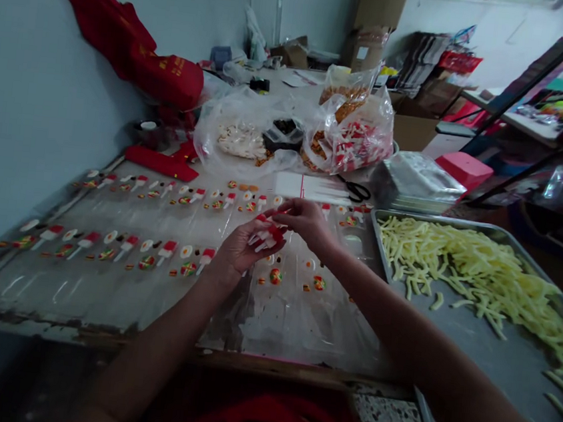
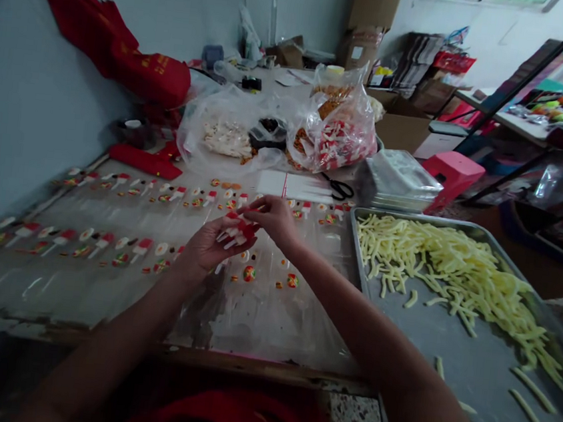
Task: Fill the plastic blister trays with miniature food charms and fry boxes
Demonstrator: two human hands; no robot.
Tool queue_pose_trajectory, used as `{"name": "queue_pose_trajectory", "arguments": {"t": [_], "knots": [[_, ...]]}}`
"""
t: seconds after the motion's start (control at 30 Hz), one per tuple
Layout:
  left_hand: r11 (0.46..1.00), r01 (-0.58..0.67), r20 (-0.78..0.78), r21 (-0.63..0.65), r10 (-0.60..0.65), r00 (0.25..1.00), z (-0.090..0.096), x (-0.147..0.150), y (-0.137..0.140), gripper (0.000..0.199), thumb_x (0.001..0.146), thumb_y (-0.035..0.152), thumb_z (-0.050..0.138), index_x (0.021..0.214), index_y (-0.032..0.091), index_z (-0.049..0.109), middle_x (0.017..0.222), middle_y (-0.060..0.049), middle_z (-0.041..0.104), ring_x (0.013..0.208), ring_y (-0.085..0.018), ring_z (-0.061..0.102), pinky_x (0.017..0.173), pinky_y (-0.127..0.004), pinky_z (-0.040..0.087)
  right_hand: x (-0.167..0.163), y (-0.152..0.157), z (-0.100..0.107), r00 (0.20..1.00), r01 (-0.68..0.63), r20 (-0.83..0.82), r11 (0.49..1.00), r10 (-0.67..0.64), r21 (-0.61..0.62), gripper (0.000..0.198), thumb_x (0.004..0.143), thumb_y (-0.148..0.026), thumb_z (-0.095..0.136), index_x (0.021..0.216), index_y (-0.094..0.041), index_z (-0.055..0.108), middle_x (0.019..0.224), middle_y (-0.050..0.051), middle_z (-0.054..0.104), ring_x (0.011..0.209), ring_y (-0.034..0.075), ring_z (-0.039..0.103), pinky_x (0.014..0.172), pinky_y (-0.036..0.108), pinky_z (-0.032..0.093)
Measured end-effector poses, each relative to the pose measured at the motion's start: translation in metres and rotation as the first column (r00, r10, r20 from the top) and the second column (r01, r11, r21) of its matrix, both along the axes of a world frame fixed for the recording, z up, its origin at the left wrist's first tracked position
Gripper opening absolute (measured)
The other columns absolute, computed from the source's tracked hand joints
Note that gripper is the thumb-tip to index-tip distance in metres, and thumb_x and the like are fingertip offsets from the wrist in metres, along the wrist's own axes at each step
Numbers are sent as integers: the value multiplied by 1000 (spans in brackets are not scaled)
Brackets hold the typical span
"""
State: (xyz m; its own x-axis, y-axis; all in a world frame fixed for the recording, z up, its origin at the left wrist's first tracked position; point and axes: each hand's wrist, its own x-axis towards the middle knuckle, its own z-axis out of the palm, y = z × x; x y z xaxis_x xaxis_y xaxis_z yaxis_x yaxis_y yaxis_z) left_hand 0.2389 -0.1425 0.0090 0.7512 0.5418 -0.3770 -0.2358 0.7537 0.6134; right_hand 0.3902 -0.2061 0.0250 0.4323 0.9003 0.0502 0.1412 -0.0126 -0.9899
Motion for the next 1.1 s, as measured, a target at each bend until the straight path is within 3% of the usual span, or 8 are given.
{"name": "queue_pose_trajectory", "arguments": {"t": [0.27,0.5,0.63,0.8,0.87,0.93,1.0,1.1], "knots": [[998,4,-43,-69,-7,999,-14,-10,-7,29,70,9,59,97,17,65,87,-6,73,77,-21,70,80,-45,60,-13,1,-12,999,-46,-1,995,46,-90,22,67,-28,78,84,-15,75,72,4,71,58,12,58,51,23,43],[993,44,-60,-109,-51,997,-8,-13,-19,23,68,9,60,88,19,65,76,-2,71,68,-18,68,79,-40,59,-25,-12,-11,935,68,353,995,-36,-79,10,70,-19,73,79,-16,72,76,3,71,66,14,61,58,24,44],[989,39,-26,-146,-43,999,-9,-14,-19,27,67,8,60,91,19,66,80,-3,72,72,-18,68,80,-39,58,-25,-10,-9,977,17,212,1000,-14,-13,16,67,-22,77,79,-16,69,73,2,70,64,13,60,59,25,47],[985,46,67,-164,-35,997,-10,-26,-5,40,70,9,60,108,20,66,103,-9,72,93,-22,71,80,-38,59,6,-14,20,995,97,9,988,-98,119,28,62,-32,84,80,-16,70,74,3,70,62,12,59,58,25,47],[988,12,81,-154,1,997,-10,-35,2,46,70,8,59,114,22,65,109,-9,71,97,-23,71,80,-38,59,24,-24,24,998,55,27,997,-56,56,31,60,-34,86,80,-16,71,72,3,70,59,11,58,55,24,46],[989,-26,77,-145,37,996,-9,-41,7,51,70,8,59,119,22,64,111,-9,70,99,-24,71,80,-40,60,38,-35,15,996,-82,14,989,85,-126,32,56,-34,88,76,-16,72,67,3,69,56,12,58,51,24,46],[990,-25,57,-136,34,998,-8,-43,8,54,70,8,59,122,22,63,113,-9,70,100,-25,71,80,-41,60,44,-43,-6,977,-212,-47,925,208,-315,32,51,-34,90,71,-17,72,63,3,69,55,13,59,49,24,46],[989,48,55,-139,-41,998,-6,-38,1,56,71,8,59,125,20,62,119,-11,69,104,-27,70,82,-43,60,40,-47,-42,970,-225,-5,886,244,-406,30,52,-32,89,73,-18,73,65,2,70,56,14,60,49,24,45]]}}
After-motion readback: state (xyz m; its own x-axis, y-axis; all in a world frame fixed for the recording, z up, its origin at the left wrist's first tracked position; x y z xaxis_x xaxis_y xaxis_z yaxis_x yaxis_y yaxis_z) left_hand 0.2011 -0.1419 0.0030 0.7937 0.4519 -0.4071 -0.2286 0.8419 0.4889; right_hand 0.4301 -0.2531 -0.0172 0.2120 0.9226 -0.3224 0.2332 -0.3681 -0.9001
